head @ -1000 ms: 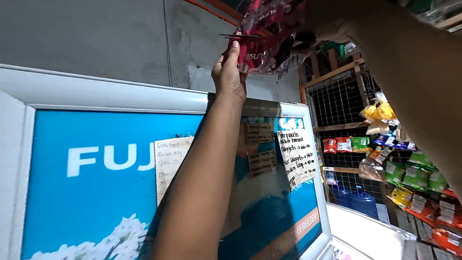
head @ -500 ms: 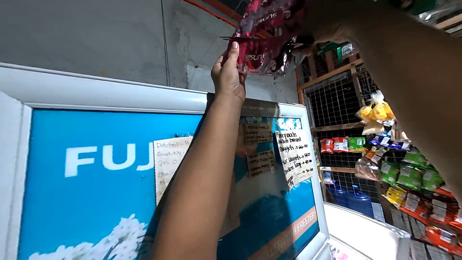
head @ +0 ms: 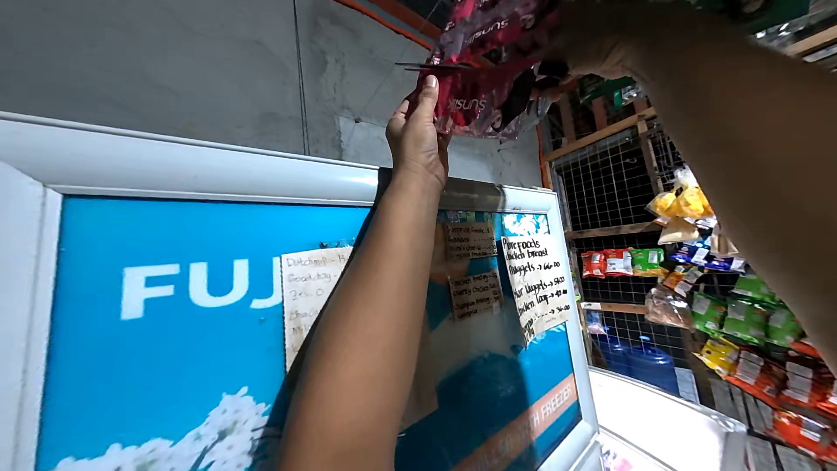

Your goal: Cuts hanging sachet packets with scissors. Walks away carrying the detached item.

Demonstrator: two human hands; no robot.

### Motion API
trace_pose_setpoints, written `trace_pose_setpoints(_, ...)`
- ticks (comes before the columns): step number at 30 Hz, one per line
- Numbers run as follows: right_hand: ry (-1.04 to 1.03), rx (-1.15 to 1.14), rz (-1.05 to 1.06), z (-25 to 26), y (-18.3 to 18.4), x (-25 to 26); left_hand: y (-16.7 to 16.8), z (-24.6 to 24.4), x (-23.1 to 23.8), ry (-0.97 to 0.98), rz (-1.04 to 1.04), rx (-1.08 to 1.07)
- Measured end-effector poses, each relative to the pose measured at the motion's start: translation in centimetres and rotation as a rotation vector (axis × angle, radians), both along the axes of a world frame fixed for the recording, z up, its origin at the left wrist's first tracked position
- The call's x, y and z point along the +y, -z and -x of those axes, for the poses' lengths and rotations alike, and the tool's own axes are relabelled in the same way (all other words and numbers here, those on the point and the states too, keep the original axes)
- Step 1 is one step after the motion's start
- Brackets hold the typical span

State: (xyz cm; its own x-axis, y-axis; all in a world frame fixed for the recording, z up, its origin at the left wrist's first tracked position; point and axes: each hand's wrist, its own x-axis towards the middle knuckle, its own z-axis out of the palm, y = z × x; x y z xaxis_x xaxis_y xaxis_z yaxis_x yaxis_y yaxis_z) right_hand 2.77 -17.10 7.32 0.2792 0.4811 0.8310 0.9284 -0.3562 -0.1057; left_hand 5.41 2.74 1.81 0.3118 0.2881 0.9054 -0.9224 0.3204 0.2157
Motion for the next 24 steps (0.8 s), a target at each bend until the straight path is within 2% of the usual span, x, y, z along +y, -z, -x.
trace_pose_setpoints(11, -0.005, 0.030, 0.002, -0.11, -0.29, 0.25, 0.17, 0.07, -0.07, 0.002, -0.016, -0.007)
trace_pose_setpoints(24, 0.111, -0.039, 0.012, -0.17, -0.02, -0.64, 0.22, -0.01, 0.01, -0.039, -0.061, 0.027)
